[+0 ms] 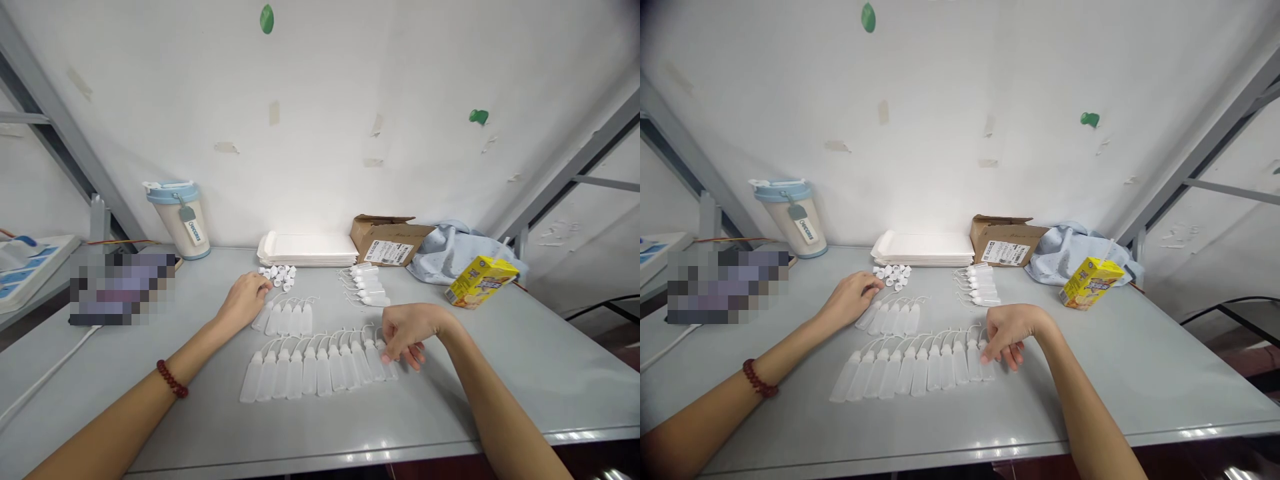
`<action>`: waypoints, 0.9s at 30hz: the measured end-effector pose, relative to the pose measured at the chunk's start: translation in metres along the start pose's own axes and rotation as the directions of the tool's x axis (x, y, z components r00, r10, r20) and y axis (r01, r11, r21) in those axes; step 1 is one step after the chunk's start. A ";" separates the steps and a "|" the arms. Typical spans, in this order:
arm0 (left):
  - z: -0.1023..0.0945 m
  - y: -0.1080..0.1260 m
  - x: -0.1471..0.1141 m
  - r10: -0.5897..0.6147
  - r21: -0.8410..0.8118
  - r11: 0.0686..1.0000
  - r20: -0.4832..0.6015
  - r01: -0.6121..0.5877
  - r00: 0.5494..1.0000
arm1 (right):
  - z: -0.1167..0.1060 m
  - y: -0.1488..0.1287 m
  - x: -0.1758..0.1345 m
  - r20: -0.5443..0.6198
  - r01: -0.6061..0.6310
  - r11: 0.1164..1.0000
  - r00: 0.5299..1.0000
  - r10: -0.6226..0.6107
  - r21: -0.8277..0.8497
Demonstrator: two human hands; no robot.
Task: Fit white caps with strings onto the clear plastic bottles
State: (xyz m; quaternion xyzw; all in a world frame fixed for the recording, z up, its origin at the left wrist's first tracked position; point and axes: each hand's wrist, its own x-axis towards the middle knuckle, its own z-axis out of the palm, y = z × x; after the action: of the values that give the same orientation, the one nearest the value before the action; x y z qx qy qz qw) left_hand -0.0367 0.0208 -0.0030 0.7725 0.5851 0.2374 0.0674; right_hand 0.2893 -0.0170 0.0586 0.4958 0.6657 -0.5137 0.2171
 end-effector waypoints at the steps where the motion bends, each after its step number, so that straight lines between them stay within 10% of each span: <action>1: 0.000 0.000 0.000 -0.005 -0.003 1.000 0.002 0.005 1.000 | 0.000 0.000 0.000 0.004 0.003 1.000 1.000 -0.003 0.004; 20: -0.010 0.013 -0.001 -0.201 -0.302 0.934 -0.011 0.189 0.979 | -0.002 0.005 -0.008 -0.142 0.165 0.980 0.979 -0.149 0.111; 23: -0.013 0.024 -0.003 -0.276 -0.561 0.784 0.067 0.265 0.959 | 0.004 -0.006 -0.009 -0.388 0.400 0.911 0.859 -0.334 0.101; 27: -0.021 0.049 -0.012 -0.257 -0.892 0.250 0.315 0.377 0.914 | 0.018 -0.026 0.012 -0.655 0.551 0.834 0.621 -0.431 -0.028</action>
State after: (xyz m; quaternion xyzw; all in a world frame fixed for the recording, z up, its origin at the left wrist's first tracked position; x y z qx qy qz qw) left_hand -0.0059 -0.0092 0.0307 0.4652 0.4758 0.4719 0.5784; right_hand 0.2579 -0.0273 0.0545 0.4548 0.7605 -0.4105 -0.2153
